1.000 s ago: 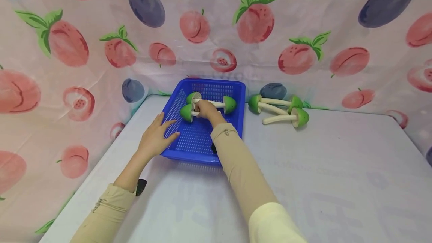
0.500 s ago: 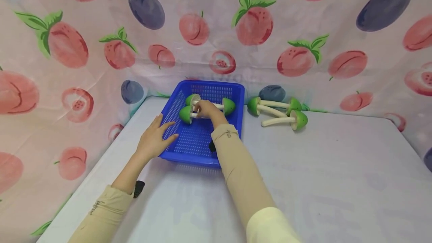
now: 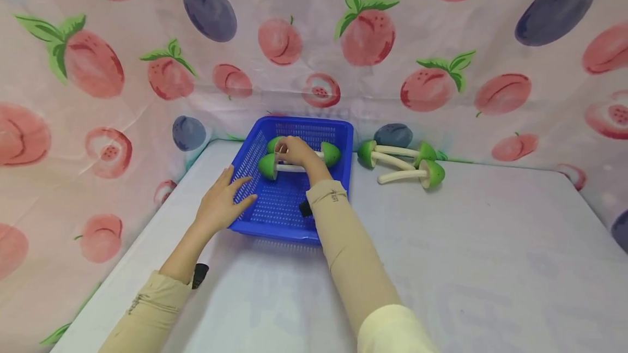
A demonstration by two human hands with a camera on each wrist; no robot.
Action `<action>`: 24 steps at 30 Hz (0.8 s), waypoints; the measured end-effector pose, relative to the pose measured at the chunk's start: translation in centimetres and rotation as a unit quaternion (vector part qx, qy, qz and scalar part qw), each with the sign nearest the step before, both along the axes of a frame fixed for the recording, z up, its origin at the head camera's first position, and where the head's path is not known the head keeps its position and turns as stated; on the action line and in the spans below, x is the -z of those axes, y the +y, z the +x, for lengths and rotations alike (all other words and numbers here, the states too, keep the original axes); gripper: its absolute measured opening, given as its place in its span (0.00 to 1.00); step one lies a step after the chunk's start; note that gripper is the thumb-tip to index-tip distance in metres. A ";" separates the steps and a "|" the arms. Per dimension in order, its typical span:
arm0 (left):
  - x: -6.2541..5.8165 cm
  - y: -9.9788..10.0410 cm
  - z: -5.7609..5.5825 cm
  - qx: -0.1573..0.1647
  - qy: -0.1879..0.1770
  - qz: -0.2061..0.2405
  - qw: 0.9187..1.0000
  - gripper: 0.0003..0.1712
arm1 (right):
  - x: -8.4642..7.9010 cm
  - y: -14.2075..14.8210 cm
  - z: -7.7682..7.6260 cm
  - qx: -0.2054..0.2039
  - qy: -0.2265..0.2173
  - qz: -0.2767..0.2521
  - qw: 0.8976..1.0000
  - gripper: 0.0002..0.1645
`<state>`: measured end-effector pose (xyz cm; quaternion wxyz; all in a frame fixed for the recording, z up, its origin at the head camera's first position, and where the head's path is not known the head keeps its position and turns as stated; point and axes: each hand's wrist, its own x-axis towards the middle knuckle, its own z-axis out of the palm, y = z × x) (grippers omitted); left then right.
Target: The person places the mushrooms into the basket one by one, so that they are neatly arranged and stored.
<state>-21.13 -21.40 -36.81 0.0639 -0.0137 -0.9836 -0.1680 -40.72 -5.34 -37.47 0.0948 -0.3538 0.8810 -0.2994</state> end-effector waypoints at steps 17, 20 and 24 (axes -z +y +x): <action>0.0 0.3 -0.2 0.001 -0.007 -0.003 1.000 0.34 | -4.6 1.4 2.2 0.121 0.017 -0.052 0.991 0.21; -0.3 0.2 -0.1 -0.003 -0.007 -0.007 1.000 0.34 | -5.6 1.0 2.6 0.123 0.002 -0.054 0.991 0.21; -0.1 0.0 -0.1 -0.005 -0.007 -0.005 1.000 0.34 | -6.9 0.5 3.1 0.138 -0.018 -0.049 0.989 0.20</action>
